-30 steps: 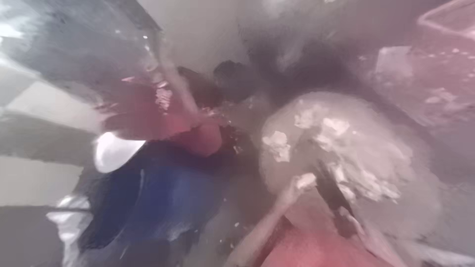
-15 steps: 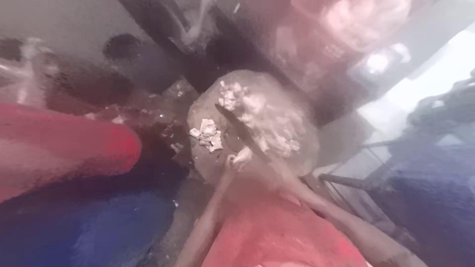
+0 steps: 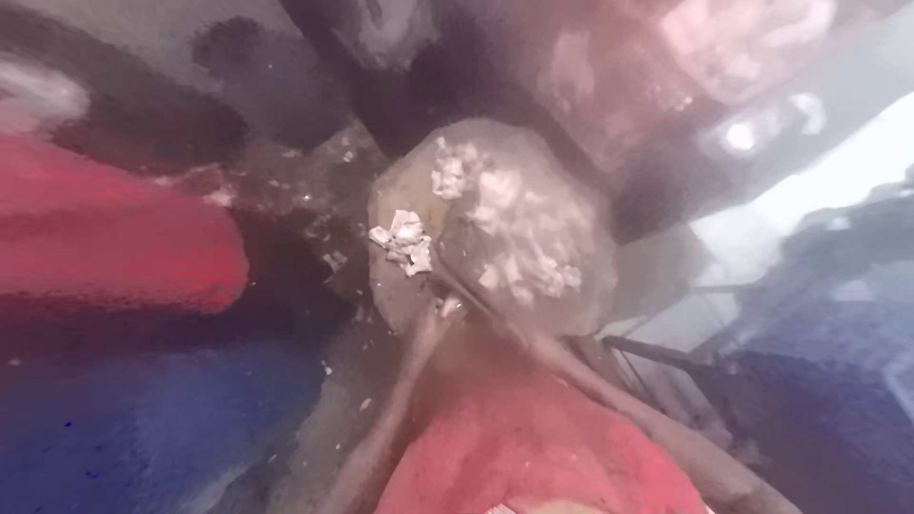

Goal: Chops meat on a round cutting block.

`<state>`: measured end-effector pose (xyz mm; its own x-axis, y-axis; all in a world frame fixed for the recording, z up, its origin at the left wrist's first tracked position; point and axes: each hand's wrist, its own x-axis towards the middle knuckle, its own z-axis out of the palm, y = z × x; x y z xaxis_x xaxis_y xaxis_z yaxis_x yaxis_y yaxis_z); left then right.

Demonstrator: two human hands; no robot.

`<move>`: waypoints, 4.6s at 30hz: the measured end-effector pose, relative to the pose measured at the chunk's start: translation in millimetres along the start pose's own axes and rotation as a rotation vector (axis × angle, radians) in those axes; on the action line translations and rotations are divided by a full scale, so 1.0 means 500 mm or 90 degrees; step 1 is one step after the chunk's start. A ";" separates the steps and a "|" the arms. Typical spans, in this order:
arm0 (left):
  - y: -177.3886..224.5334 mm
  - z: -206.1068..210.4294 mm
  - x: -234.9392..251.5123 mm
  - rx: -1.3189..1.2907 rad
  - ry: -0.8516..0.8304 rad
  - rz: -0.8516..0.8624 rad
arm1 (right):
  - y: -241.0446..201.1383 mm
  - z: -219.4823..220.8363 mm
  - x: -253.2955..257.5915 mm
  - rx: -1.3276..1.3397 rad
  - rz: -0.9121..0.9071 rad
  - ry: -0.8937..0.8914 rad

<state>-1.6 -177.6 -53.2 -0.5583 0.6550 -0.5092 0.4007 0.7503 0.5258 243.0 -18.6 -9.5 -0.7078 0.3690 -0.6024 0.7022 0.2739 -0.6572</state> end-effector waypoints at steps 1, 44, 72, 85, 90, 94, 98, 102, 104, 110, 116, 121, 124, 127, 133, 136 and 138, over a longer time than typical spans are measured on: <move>0.008 -0.008 0.008 -0.025 -0.031 -0.017 | 0.028 0.000 0.007 0.044 0.016 -0.014; -0.060 0.063 -0.087 -0.703 0.119 -0.090 | -0.093 -0.015 -0.061 -0.080 -0.003 0.006; -0.042 0.071 -0.075 -0.244 0.010 -0.044 | -0.057 0.002 -0.005 -0.117 -0.075 -0.036; -0.034 0.095 -0.128 0.085 0.060 0.079 | -0.180 -0.069 -0.059 0.004 -0.172 0.048; -0.085 0.092 -0.165 0.024 0.087 0.090 | -0.102 0.047 -0.023 -0.033 -0.084 -0.106; -0.042 0.121 -0.134 0.051 0.145 0.051 | -0.032 0.049 -0.006 -0.007 0.060 -0.180; -0.008 0.083 -0.087 0.048 0.109 0.016 | 0.049 -0.009 -0.012 0.081 0.060 -0.037; 0.002 -0.055 0.001 -0.090 0.100 0.007 | 0.075 -0.037 -0.053 0.027 0.102 0.106; 0.049 -0.137 0.059 -0.123 0.118 0.034 | 0.073 -0.043 -0.081 -0.034 0.117 0.067; 0.252 -0.248 0.240 -0.075 0.100 0.116 | 0.109 -0.055 -0.077 -0.181 0.039 -0.139; 0.326 -0.068 0.394 0.195 0.093 0.298 | 0.091 -0.076 -0.064 -0.162 0.052 -0.116; 0.364 -0.199 0.271 -0.063 0.018 0.200 | 0.112 -0.121 -0.040 -0.047 0.043 -0.078; 0.382 -0.338 0.128 -0.096 0.123 0.178 | 0.138 -0.166 -0.019 0.074 0.068 0.051; 0.348 -0.425 0.005 -0.083 0.142 0.248 | 0.138 -0.190 -0.003 0.159 0.087 0.190; 0.251 -0.362 -0.085 -0.102 -0.040 0.201 | 0.101 -0.103 -0.042 0.181 0.035 0.182; 0.206 -0.305 -0.091 -0.148 -0.035 0.236 | 0.152 -0.060 -0.044 0.168 0.093 0.026; 0.170 -0.250 -0.067 -0.239 -0.028 0.228 | 0.127 -0.068 -0.044 0.155 0.104 0.068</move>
<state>-39.6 -147.0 93.9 -0.3991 0.8741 -0.2769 0.2681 0.4001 0.8764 306.1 20.6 -22.6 -0.5653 0.4861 -0.6665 0.7577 -0.0134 -0.6525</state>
